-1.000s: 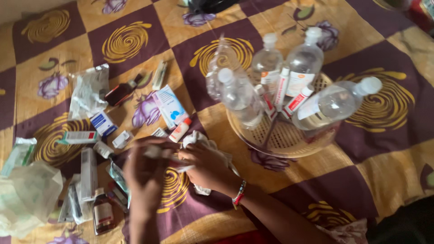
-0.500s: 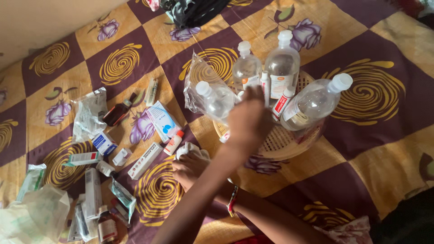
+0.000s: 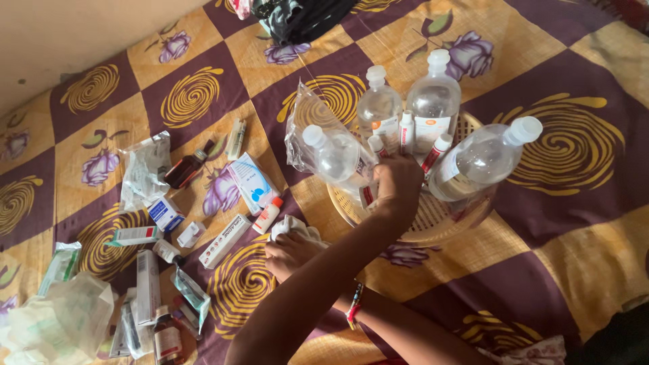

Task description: The person organizes various medication tubes, bottles, and boxes on a bed, picking them up individually to check them and placing some into a white cloth and others into a plastic basket.

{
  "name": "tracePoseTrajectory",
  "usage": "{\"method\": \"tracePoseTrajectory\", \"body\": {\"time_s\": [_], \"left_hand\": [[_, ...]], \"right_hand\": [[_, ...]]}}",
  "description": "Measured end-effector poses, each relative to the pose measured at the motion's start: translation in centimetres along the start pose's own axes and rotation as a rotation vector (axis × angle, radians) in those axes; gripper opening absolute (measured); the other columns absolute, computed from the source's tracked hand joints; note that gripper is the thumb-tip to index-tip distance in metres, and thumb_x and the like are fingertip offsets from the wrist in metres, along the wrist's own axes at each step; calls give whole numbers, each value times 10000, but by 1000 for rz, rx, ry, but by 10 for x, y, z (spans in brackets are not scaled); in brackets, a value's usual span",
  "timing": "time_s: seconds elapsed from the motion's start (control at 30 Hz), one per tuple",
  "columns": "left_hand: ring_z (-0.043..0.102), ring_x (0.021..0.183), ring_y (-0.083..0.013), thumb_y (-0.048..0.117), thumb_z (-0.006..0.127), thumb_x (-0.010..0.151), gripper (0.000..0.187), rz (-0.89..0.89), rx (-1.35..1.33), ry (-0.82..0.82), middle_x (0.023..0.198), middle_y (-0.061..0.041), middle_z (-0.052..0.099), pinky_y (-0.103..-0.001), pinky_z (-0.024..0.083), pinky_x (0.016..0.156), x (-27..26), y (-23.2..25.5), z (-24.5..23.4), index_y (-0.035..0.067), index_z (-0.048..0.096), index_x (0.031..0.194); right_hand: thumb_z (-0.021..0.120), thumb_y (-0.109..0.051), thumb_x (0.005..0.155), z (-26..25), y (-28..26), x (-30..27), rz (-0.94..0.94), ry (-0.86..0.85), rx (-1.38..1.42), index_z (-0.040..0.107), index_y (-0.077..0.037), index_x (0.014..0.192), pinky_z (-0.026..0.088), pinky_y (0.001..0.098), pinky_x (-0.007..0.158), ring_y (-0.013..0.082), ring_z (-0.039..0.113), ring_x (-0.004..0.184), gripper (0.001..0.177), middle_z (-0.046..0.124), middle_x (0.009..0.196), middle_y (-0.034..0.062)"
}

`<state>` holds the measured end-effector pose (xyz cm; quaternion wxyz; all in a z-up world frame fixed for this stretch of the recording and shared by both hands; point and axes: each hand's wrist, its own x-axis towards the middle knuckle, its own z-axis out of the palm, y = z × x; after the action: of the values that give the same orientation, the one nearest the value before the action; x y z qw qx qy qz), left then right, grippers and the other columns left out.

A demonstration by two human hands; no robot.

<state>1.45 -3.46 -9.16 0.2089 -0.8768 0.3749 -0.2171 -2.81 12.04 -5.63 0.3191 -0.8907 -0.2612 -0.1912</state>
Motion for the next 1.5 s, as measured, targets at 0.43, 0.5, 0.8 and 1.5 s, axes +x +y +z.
{"method": "tracePoseTrajectory", "body": {"time_s": [0.43, 0.5, 0.8, 1.5], "left_hand": [[660, 704, -187, 137, 694, 833, 96, 72, -64, -130, 802, -22, 686, -366, 430, 520, 0, -7, -17, 122, 707, 928], [693, 761, -240, 159, 673, 857, 229, 39, -261, -70, 863, -80, 709, -413, 481, 560, -5, -12, -19, 59, 681, 1063], [687, 965, -484, -50, 624, 879, 200, 43, -1323, 187, 976, -301, 686, -522, 548, 857, 18, -123, -71, -38, 591, 1076], [592, 1132, -316, 330, 830, 715, 468, 16, -488, 6, 1070, -124, 687, -458, 483, 927, -14, -94, -98, 60, 684, 1070]], "right_hand": [[721, -333, 789, -5, -3, -1, -32, 33, -11, 648, -27, 856, 437, 421, 988, 267, 570, 1100, 322, 598, 1047, 91], [718, -329, 793, 0, 0, -2, -27, 32, -26, 645, -36, 847, 440, 421, 993, 265, 569, 1101, 307, 598, 1049, 88], [676, -295, 891, 29, 7, -12, -52, 194, -21, 582, -45, 925, 442, 469, 975, 309, 540, 1088, 269, 536, 1051, 104], [689, -248, 845, 4, -3, 2, 83, -38, 6, 680, -30, 819, 433, 404, 989, 253, 563, 1033, 220, 609, 994, 80]]}}
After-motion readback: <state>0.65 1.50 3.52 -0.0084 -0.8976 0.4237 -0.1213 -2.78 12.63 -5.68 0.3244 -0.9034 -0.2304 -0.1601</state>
